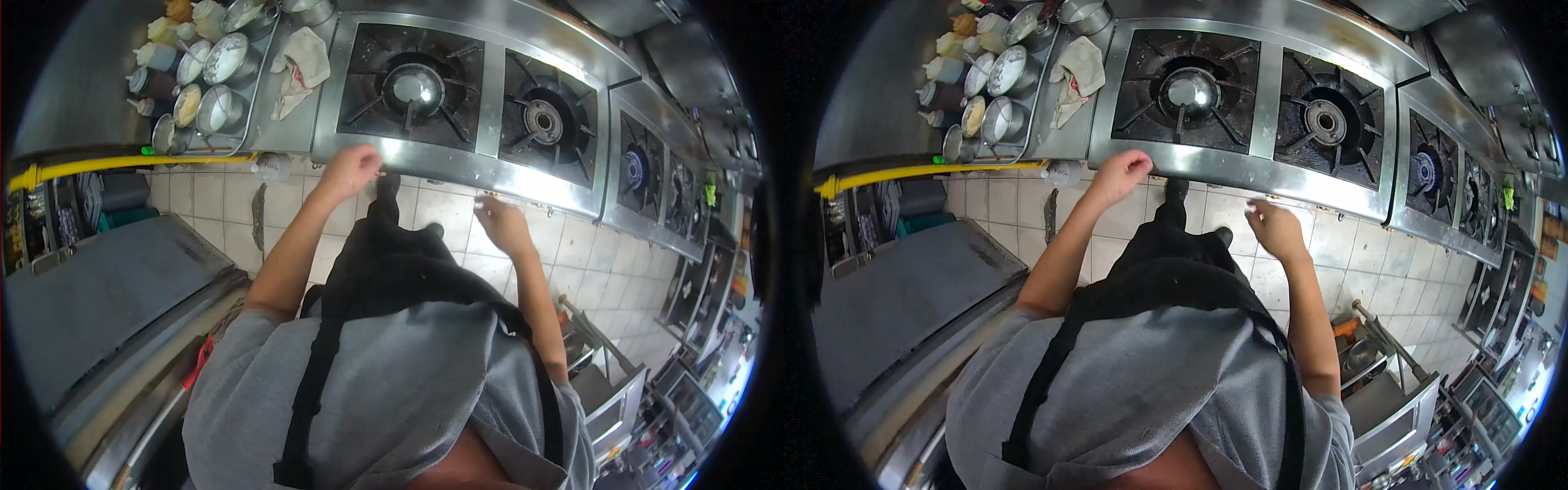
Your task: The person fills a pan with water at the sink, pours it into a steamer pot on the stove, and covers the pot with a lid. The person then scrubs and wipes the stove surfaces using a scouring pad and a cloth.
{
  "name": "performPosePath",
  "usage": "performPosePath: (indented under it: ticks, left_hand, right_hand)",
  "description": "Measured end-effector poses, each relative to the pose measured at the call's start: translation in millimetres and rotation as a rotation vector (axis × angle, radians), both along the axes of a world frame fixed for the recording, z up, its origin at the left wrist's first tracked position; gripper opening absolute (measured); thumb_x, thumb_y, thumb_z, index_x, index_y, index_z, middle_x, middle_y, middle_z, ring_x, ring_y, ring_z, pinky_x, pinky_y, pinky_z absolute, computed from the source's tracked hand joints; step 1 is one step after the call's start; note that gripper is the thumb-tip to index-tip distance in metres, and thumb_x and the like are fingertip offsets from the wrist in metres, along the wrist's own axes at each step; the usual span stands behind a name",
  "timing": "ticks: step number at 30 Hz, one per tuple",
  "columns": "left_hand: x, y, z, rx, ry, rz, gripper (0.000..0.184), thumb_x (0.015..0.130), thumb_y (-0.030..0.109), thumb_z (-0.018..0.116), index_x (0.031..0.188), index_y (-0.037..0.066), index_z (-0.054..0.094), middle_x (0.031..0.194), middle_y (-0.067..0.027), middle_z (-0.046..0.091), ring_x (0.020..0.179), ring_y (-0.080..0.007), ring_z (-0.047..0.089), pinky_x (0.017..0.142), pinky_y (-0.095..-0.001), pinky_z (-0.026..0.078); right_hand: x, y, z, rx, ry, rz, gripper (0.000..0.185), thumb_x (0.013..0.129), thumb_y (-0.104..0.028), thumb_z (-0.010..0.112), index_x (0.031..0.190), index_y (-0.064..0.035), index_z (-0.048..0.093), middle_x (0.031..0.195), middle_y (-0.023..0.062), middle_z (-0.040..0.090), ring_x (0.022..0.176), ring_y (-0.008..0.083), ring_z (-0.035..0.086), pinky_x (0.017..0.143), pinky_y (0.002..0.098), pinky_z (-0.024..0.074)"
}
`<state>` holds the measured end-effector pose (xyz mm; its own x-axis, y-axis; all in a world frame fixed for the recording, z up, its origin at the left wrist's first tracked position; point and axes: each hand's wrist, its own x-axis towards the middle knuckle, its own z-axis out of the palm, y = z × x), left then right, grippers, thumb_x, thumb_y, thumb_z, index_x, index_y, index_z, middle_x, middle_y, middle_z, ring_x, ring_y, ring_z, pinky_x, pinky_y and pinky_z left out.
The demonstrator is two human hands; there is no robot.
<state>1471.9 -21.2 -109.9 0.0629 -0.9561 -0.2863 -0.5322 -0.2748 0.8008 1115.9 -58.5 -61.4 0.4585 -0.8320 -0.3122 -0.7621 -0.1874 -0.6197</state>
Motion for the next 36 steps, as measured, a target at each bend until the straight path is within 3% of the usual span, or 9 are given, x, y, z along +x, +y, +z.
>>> performPosePath:
  ticks: [3,5,7,12,17,19,23,27,36]
  left_hand:
    - [23.8,-41.1,11.2,-0.023,-0.126,0.025,0.022,0.094,0.026,0.064,0.097,0.005,0.066,0.081,-0.0079,0.068,0.072,-0.0189,0.063,0.069,-0.0327,0.050]
    - [38.7,-63.4,14.4,-0.029,-0.182,0.025,0.027,0.091,0.033,0.064,0.094,0.006,0.067,0.084,-0.0129,0.070,0.079,-0.0301,0.067,0.071,-0.0386,0.051]
    - [48.4,-79.2,13.6,0.033,-0.220,0.024,0.030,0.091,0.035,0.064,0.093,0.006,0.065,0.081,-0.0128,0.068,0.077,-0.0302,0.066,0.071,-0.0396,0.050]
    - [39.3,-74.2,10.1,0.488,0.450,-0.268,0.031,0.095,0.038,0.066,0.084,0.009,0.064,0.071,0.0002,0.061,0.065,-0.0068,0.056,0.058,-0.0261,0.048]
    - [-0.8,-24.6,-25.0,0.580,0.465,-0.434,0.032,0.094,0.036,0.065,0.091,0.004,0.066,0.075,-0.0028,0.063,0.067,-0.0107,0.058,0.062,-0.0288,0.048]
    - [-6.0,-2.4,-47.5,0.451,0.333,-0.427,0.031,0.094,0.035,0.065,0.092,0.004,0.066,0.076,-0.0034,0.064,0.068,-0.0119,0.059,0.063,-0.0299,0.049]
    - [-7.0,38.9,-90.9,0.429,0.165,-0.261,0.030,0.093,0.033,0.066,0.095,0.003,0.067,0.078,-0.0038,0.066,0.073,-0.0145,0.061,0.067,-0.0325,0.049]
    - [1.3,85.3,-132.5,0.539,0.314,0.043,0.029,0.094,0.030,0.065,0.094,0.002,0.065,0.077,-0.0033,0.065,0.067,-0.0107,0.059,0.064,-0.0266,0.049]
    - [-20.3,121.9,-108.7,0.371,0.377,0.180,0.025,0.097,0.025,0.063,0.097,0.001,0.062,0.084,-0.0043,0.065,0.073,-0.0105,0.060,0.069,-0.0268,0.051]
  right_hand:
    - [41.6,-38.6,7.5,-0.042,-0.034,-0.028,0.025,0.089,-0.024,0.065,0.109,-0.0092,0.070,0.085,0.0142,0.072,0.077,0.0323,0.070,0.071,0.0408,0.0540]
    - [65.4,-57.2,9.7,-0.059,-0.108,-0.003,0.025,0.090,-0.024,0.064,0.109,-0.0085,0.070,0.085,0.0144,0.072,0.077,0.0321,0.070,0.070,0.0404,0.0541]
    - [86.0,-76.5,15.1,-0.037,-0.060,0.013,0.025,0.090,-0.023,0.065,0.108,-0.0073,0.070,0.087,0.0150,0.072,0.078,0.0318,0.070,0.071,0.0390,0.0545]
    - [109.0,-83.7,7.5,0.251,-0.248,-0.130,0.025,0.090,-0.017,0.067,0.112,-0.0038,0.069,0.093,0.0150,0.073,0.082,0.0226,0.071,0.074,0.0329,0.0540]
    - [100.3,-37.3,-30.0,0.480,-0.249,-0.157,0.023,0.091,-0.021,0.065,0.105,-0.0024,0.070,0.095,0.0134,0.072,0.081,0.0228,0.067,0.074,0.0341,0.0523]
    - [95.4,-19.8,-37.6,0.424,-0.070,-0.041,0.025,0.090,-0.028,0.064,0.101,-0.0068,0.070,0.090,0.0151,0.071,0.083,0.0327,0.069,0.075,0.0402,0.0528]
    - [68.7,13.1,-68.1,0.351,0.095,0.040,0.025,0.090,-0.030,0.064,0.104,-0.0107,0.070,0.088,0.0141,0.072,0.086,0.0360,0.068,0.076,0.0428,0.0534]
    - [36.5,33.8,-105.0,0.243,0.078,0.075,0.026,0.089,-0.030,0.065,0.105,-0.0108,0.070,0.087,0.0133,0.072,0.083,0.0356,0.069,0.074,0.0430,0.0538]
    - [17.7,77.9,-96.3,0.262,0.003,-0.079,0.028,0.089,-0.029,0.064,0.108,-0.0092,0.070,0.094,0.0178,0.072,0.089,0.0344,0.069,0.081,0.0404,0.0537]
